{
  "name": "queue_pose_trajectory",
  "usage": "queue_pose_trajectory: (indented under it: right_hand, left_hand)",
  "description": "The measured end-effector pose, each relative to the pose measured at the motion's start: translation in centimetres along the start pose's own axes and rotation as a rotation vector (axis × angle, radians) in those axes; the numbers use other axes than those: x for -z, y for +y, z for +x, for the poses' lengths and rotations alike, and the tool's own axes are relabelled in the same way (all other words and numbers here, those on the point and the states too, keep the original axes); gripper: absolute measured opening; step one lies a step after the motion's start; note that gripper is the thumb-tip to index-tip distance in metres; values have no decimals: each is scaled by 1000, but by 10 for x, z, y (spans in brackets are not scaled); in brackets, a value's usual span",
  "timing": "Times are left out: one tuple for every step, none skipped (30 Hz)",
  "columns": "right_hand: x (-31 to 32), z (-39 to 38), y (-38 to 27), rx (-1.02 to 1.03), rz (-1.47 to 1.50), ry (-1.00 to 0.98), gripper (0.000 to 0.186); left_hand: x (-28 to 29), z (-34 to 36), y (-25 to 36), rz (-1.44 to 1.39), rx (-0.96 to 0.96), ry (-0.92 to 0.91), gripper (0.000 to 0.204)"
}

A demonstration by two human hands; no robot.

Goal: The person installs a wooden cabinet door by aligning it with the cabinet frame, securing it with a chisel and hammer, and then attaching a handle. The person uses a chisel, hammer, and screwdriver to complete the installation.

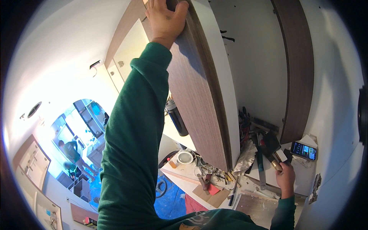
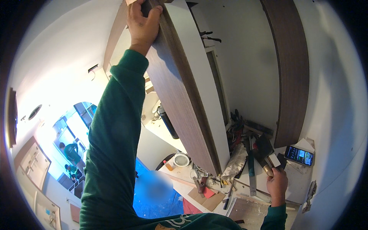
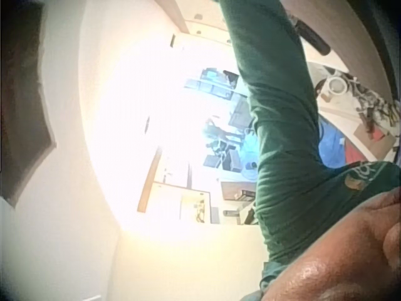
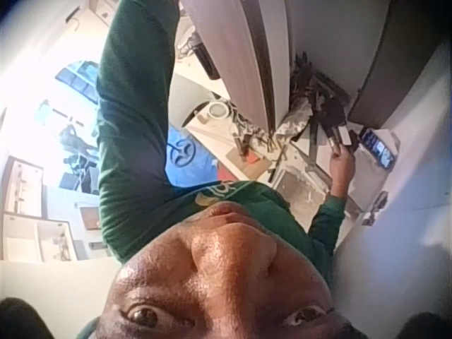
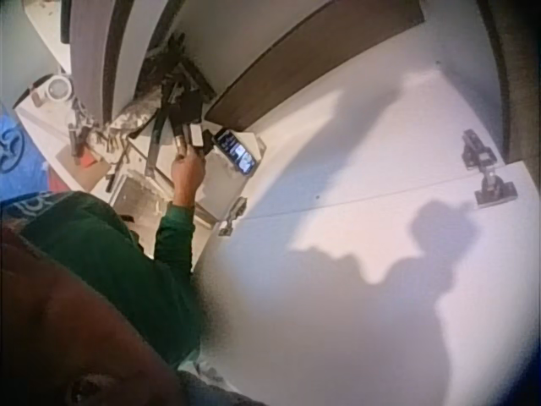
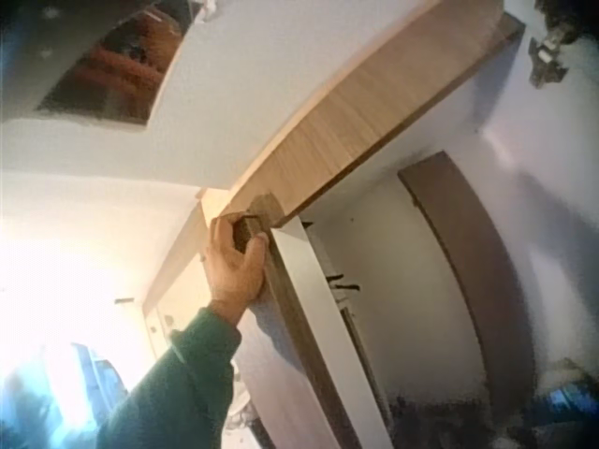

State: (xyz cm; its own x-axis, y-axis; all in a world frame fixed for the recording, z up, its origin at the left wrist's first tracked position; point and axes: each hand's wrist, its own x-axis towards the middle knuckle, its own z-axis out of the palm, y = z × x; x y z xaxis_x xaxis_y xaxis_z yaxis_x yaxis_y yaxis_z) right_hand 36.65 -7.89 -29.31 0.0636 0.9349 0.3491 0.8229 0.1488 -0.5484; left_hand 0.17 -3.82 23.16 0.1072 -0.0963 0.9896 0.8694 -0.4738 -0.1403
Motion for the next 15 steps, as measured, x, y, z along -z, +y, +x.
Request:
queue_pose_trajectory:
  right_hand:
    - [-2, 1, 2, 3, 7, 8, 45]
    - [-4, 2, 5, 7, 14, 16, 45]
    - [-6, 3, 6, 11, 22, 23, 45]
    - [-5, 4, 5, 9, 29, 23, 45]
    - [-4, 5, 5, 7, 35, 23, 45]
    - [-3, 6, 5, 5, 42, 23, 45]
    - [-3, 6, 5, 6, 39, 21, 46]
    - [-3, 7, 6, 6, 36, 20, 46]
    - [-3, 7, 7, 6, 33, 19, 47]
    - [-1, 6, 4, 6, 19, 29, 47]
    - [4, 4, -2, 6, 6, 39, 47]
    - [8, 2, -6, 6, -8, 50, 47]
    - [9, 1, -7, -9, -22, 65, 48]
    - [11, 1, -9, -23, -36, 80, 49]
    - [12, 0, -9, -38, -50, 95, 51]
  left_hand:
    - [-1, -4, 2, 3, 31, 26, 50]
    - [-2, -8, 4, 23, 60, 62, 53]
    - [-3, -11, 5, 44, 89, 99, 56]
    - [-5, -15, 8, 61, 119, 135, 60]
    - [-6, -19, 11, 53, 112, 147, 61]
    - [-6, -23, 15, 44, 105, 158, 61]
    - [-4, -25, 17, 39, 97, 169, 62]
    - [-3, -24, 16, -3, 56, 149, 61]
    - [-2, -23, 13, -47, 15, 129, 60]
    - [1, -22, 11, -86, -24, 107, 60]
    - [3, -21, 10, -37, -74, 95, 59]
    - [4, -19, 8, 12, -124, 83, 58]
    - [4, -16, 8, 56, -176, 72, 57]
    - [4, -15, 6, 109, -182, 53, 56]
    - [4, -14, 5, 163, -187, 34, 55]
